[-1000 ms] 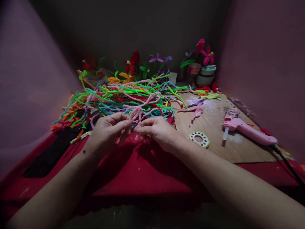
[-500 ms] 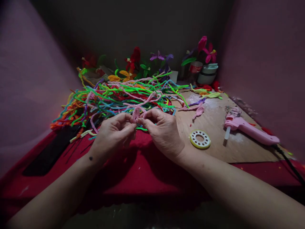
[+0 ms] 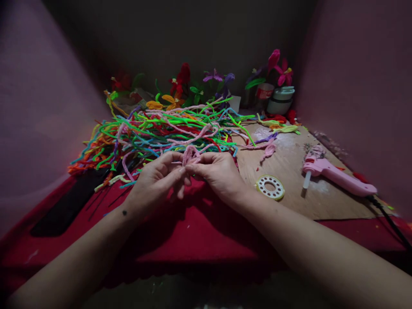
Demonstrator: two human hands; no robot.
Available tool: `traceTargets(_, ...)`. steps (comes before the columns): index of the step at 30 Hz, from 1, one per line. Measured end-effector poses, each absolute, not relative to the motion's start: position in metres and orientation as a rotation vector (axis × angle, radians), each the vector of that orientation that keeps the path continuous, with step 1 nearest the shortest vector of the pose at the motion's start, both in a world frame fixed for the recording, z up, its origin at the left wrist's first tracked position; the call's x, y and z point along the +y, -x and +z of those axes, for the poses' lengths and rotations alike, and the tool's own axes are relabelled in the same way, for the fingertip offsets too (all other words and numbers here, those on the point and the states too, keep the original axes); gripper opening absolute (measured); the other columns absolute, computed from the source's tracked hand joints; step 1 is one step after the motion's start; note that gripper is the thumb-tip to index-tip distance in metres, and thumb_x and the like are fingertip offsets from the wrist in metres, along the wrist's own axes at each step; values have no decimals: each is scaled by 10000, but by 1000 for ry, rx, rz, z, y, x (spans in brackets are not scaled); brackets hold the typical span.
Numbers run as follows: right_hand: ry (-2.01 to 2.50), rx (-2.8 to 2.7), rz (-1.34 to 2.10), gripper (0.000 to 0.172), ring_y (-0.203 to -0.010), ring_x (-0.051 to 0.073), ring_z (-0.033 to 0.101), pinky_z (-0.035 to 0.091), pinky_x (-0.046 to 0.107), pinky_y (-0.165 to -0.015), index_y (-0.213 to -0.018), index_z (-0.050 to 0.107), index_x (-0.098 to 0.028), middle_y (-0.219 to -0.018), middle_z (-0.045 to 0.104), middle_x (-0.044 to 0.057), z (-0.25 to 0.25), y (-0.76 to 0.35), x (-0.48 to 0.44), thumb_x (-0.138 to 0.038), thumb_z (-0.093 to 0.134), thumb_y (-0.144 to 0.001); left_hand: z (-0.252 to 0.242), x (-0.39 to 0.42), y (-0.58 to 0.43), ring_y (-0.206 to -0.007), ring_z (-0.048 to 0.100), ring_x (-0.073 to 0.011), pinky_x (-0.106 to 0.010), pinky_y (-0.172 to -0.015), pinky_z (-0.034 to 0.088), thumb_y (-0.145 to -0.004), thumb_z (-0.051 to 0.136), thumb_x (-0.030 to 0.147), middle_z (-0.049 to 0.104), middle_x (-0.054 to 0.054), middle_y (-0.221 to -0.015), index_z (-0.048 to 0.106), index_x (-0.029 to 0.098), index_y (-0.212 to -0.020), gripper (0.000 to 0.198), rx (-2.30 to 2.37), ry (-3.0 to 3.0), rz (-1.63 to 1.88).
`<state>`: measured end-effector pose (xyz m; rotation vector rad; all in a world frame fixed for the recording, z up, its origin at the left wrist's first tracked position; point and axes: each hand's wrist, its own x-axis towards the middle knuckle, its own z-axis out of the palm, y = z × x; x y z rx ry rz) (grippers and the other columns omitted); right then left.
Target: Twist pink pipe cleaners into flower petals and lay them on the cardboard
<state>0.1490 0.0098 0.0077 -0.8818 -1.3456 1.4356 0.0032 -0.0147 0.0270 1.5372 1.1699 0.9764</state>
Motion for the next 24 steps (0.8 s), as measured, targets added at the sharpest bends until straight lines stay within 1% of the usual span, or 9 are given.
traceTargets(2,815,-1321,1536,139,-614,120,540,410,272,-638,-641,650,-140,-646,624,17,8,-151,13,-270,682,-680,28,-14,-3,-393,534,-87,-178,-339,394,-832,458,237,566,25,-621,454,163,-900,101,1125,-1499,996)
traceTargets(4,758,-1341,1561,167,-655,126,555,415,276,-677,-661,661,-138,-681,637,28,9,-152,14,-300,668,-705,29,-14,-2,-424,567,-106,-203,-355,439,-833,454,234,566,18,-631,458,153,-864,87,1086,-1472,1021)
traceTargets(6,721,-1358,1566,195,-667,132,563,419,278,-690,-666,665,-140,-687,636,31,10,-153,14,-327,657,-719,31,-13,-1,-431,583,-112,-210,-366,456,-827,466,224,579,11,-634,457,147,-830,78,1080,-1452,1020)
traceTargets(9,699,-1254,1567,227,-642,129,559,429,271,-656,-695,665,-149,-684,622,27,12,-153,15,-368,630,-740,33,-13,-1,-393,571,-104,-193,-354,437,-826,475,211,605,4,-605,452,141,-803,77,1096,-1420,969)
traceTargets(12,677,-1159,1624,201,-623,111,545,430,251,-622,-737,647,-160,-720,605,13,14,-152,17,-360,633,-736,34,-13,0,-368,560,-107,-188,-343,418,-822,497,234,618,0,-567,457,141,-788,106,1084,-1376,893)
traceTargets(16,654,-1238,1720,195,-558,101,532,436,264,-625,-652,585,-155,-622,561,-14,12,-150,16,-327,662,-704,31,-11,2,-345,547,-112,-196,-367,417,-818,507,289,628,-10,-525,459,147,-764,159,1041,-1320,784)
traceTargets(20,721,-1237,1664,218,-537,95,523,436,258,-608,-631,537,-165,-594,552,-24,9,-147,13,-332,651,-713,28,-8,2,-307,524,-110,-175,-336,369,-812,499,341,632,-31,-489,447,153,-722,214,1088,-1270,698)
traceTargets(22,731,-1256,1631,220,-536,96,530,436,254,-595,-632,528,-170,-595,559,-21,9,-147,12,-337,627,-736,27,-7,1,-287,509,-110,-170,-309,349,-796,499,320,624,-30,-473,447,155,-719,190,1112,-1222,693)
traceTargets(24,734,-1293,1585,229,-527,99,536,441,260,-598,-621,521,-172,-579,558,-20,10,-147,11,-335,598,-763,26,-5,2,-319,537,-122,-179,-300,370,-757,517,265,630,-30,-504,457,150,-713,137,1109,-1159,727)
